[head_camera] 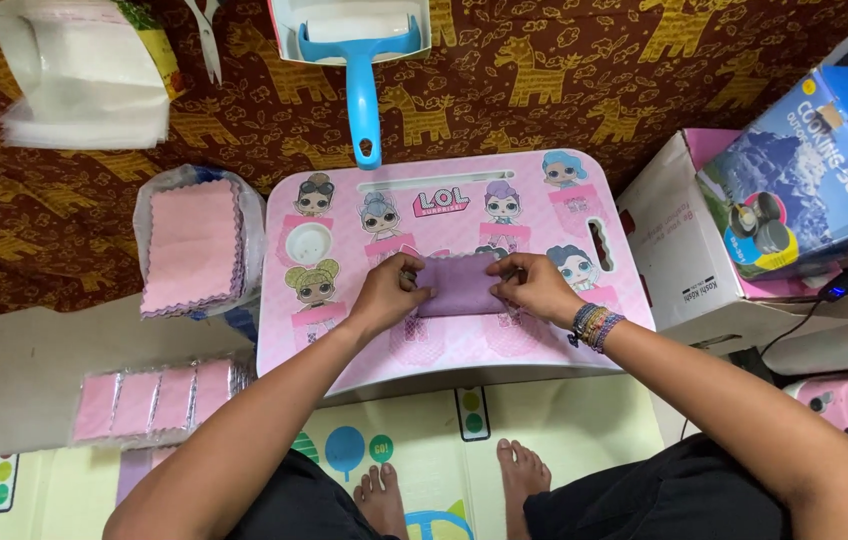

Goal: Folding small pink cloths, cleaning them with a lint roller, and preparing them for packaging on a small table.

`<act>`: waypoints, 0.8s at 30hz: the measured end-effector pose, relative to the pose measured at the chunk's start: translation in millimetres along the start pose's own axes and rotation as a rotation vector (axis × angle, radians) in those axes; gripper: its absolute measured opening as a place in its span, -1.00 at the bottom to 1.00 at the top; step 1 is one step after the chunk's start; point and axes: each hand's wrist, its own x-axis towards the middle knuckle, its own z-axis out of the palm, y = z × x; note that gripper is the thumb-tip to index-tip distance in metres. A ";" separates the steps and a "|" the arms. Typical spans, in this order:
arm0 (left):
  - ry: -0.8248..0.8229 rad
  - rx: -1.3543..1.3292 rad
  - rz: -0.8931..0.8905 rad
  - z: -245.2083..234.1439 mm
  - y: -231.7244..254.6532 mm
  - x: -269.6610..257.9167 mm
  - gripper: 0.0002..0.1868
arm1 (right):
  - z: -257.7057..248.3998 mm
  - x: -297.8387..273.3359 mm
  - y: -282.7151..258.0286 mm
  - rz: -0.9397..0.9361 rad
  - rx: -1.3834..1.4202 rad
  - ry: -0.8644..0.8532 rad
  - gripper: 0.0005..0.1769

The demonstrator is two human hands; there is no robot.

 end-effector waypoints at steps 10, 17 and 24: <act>0.013 0.038 0.007 -2.1 7.0 -1.1 -0.40 | 1.1 -2.4 -9.8 0.002 -0.065 0.020 -0.58; 0.002 0.032 0.053 -4.4 19.1 -5.4 -0.39 | 0.3 -2.3 -13.7 0.009 -0.071 0.035 -0.62; -0.012 0.045 0.069 -6.2 23.9 -6.1 -0.38 | 0.6 -6.4 -13.6 0.004 -0.090 0.036 -0.62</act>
